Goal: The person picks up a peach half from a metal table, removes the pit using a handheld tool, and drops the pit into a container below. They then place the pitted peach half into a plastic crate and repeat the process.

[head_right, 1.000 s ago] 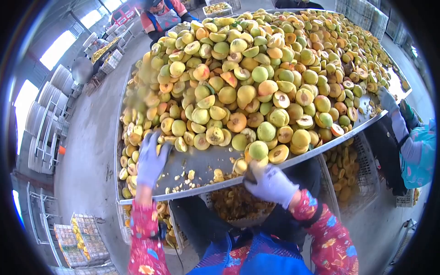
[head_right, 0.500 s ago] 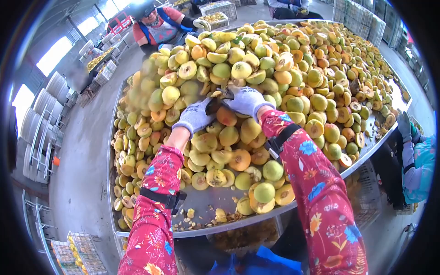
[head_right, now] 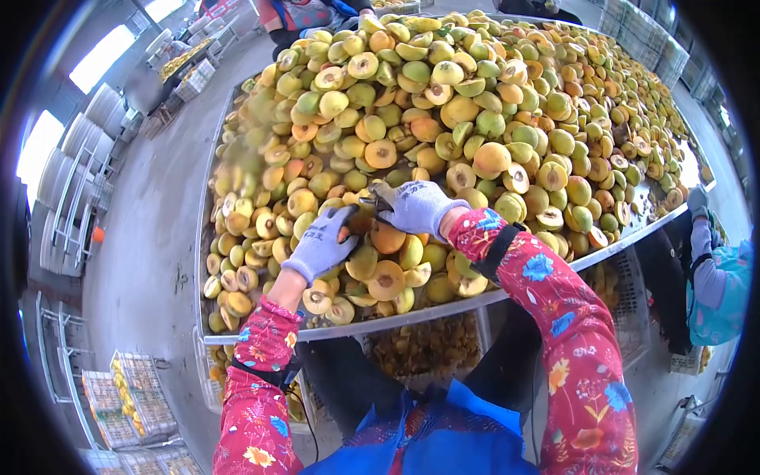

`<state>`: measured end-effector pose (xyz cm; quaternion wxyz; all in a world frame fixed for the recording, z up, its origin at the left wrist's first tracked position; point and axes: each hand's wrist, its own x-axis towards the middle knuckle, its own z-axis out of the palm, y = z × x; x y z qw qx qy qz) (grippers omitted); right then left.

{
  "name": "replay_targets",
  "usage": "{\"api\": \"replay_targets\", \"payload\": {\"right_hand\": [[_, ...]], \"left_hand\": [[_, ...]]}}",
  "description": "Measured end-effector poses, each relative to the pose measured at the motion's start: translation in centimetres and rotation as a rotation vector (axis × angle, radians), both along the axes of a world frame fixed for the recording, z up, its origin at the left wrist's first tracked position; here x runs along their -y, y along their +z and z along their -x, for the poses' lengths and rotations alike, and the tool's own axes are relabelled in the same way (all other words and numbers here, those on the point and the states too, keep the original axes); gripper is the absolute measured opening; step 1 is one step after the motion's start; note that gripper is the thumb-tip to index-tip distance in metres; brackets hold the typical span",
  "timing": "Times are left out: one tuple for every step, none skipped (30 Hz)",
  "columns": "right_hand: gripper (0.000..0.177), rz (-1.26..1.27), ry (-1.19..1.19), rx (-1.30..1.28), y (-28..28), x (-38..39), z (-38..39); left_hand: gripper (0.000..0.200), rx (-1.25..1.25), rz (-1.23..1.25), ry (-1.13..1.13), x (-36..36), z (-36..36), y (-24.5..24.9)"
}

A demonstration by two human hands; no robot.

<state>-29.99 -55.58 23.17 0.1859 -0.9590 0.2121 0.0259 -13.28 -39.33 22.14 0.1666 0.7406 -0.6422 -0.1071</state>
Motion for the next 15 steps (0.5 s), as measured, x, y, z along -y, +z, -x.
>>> {"api": "replay_targets", "payload": {"right_hand": [[0.050,-0.013,0.010,-0.047,1.2,-1.1,0.6],[0.049,0.089,0.041,0.053,1.5,-2.0,1.1],[0.047,0.183,0.070,0.155,1.3,-2.7,2.0],[0.046,0.272,0.094,0.262,1.2,-3.6,2.8],[0.046,0.271,0.063,0.344,1.8,-4.6,3.7],[0.047,0.270,0.036,0.424,2.6,-5.6,4.7],[0.046,0.198,0.020,0.499,2.8,-6.7,5.6],[0.047,0.102,0.000,0.454,3.0,-7.8,6.7],[0.047,0.037,-0.038,0.424,3.0,-9.3,7.6],[0.046,-0.024,-0.077,0.393,2.9,-10.7,8.5],[0.044,-0.176,-0.092,0.478,1.5,-11.6,9.0],[0.043,-0.272,-0.120,0.514,1.7,-13.0,9.3],[0.044,-0.334,-0.145,0.504,1.5,-14.1,9.5],[0.046,-0.395,-0.173,0.497,1.3,-15.0,9.5],[0.050,-0.470,-0.202,0.553,1.5,-16.1,9.2]], "left_hand": [[0.046,-0.108,0.063,0.073,-1.6,0.0,0.0],[0.048,-0.216,0.125,0.146,-3.2,-0.1,-0.3],[0.048,-0.379,0.240,0.211,-4.7,-1.0,-2.4],[0.042,-1.079,0.277,0.340,-6.0,-1.8,-4.3],[0.041,-1.536,0.352,0.456,-7.4,-2.1,-5.7],[0.040,-1.997,0.436,0.570,-8.6,-2.0,-6.2],[0.045,-2.510,0.311,0.251,-10.1,-2.2,-6.6],[0.051,-2.539,0.373,0.463,-10.8,-1.3,-6.6],[0.053,-2.529,0.383,0.475,-11.4,0.7,-4.5],[0.055,-2.519,0.390,0.484,-11.7,2.6,-2.7],[0.053,-2.496,0.419,0.374,-12.3,3.3,-3.5],[0.050,-2.375,0.458,0.358,-12.4,4.6,-3.2],[0.048,-2.322,0.462,0.379,-12.3,6.0,-2.9],[0.046,-2.268,0.464,0.396,-12.2,7.3,-2.7],[0.047,-2.164,0.505,0.401,-12.3,8.7,-2.7]]}}
